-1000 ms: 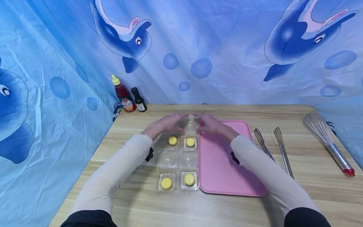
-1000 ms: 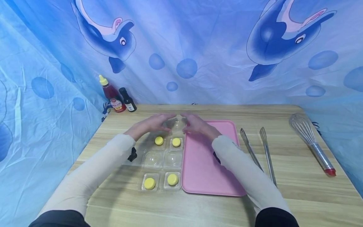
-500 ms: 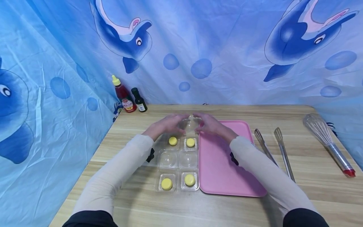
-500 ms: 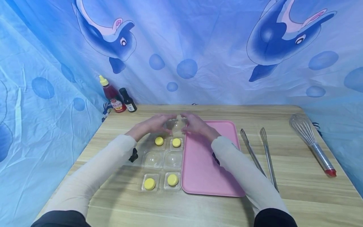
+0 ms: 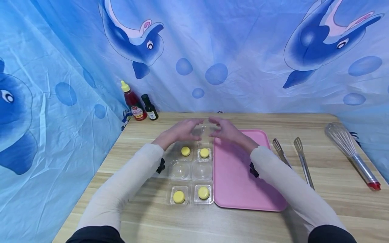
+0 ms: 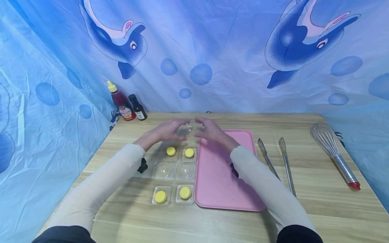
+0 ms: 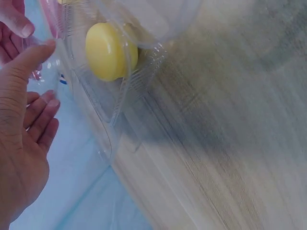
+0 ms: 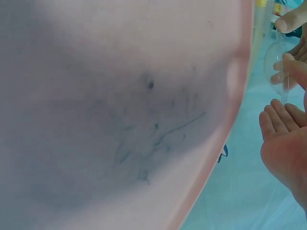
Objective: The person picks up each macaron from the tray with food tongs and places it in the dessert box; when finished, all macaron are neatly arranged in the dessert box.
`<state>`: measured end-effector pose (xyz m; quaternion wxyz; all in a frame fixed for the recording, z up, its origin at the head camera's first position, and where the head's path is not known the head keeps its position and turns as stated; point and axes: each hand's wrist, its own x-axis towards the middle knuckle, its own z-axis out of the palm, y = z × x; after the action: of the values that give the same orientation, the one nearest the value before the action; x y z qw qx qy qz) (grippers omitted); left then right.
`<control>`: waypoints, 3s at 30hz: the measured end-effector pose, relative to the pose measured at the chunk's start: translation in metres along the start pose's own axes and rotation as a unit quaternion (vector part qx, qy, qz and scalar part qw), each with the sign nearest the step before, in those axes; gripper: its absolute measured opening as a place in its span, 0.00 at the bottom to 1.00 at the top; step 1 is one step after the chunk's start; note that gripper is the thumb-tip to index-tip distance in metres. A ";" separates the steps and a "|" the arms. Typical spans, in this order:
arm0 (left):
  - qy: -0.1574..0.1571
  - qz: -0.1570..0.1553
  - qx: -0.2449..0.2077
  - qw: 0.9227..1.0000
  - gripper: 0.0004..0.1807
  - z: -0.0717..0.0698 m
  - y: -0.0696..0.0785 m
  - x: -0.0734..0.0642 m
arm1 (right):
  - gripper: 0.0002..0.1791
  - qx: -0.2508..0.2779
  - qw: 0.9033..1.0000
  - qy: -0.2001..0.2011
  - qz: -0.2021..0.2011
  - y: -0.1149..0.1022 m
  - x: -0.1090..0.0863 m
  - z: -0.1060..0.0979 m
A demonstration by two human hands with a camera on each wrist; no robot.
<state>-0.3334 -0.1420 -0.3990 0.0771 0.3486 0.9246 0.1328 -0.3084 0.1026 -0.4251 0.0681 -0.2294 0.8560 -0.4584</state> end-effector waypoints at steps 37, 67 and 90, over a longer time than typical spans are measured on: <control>0.144 0.091 -0.166 0.971 0.24 0.004 0.008 -0.042 | 0.05 0.182 0.973 0.141 0.007 -0.032 -0.028 0.002; -0.020 0.017 -0.286 0.958 0.34 -0.001 0.009 -0.050 | 0.14 0.003 0.982 0.110 -0.155 -0.024 -0.050 0.019; 0.045 0.060 -0.035 0.997 0.39 0.028 0.022 -0.072 | 0.39 -0.070 0.995 -0.042 -0.065 -0.013 -0.058 0.027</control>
<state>-0.2592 -0.1684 -0.4157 0.0398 0.3941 0.8994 0.1851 -0.2436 0.1024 -0.4357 0.0576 -0.3080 0.8656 -0.3906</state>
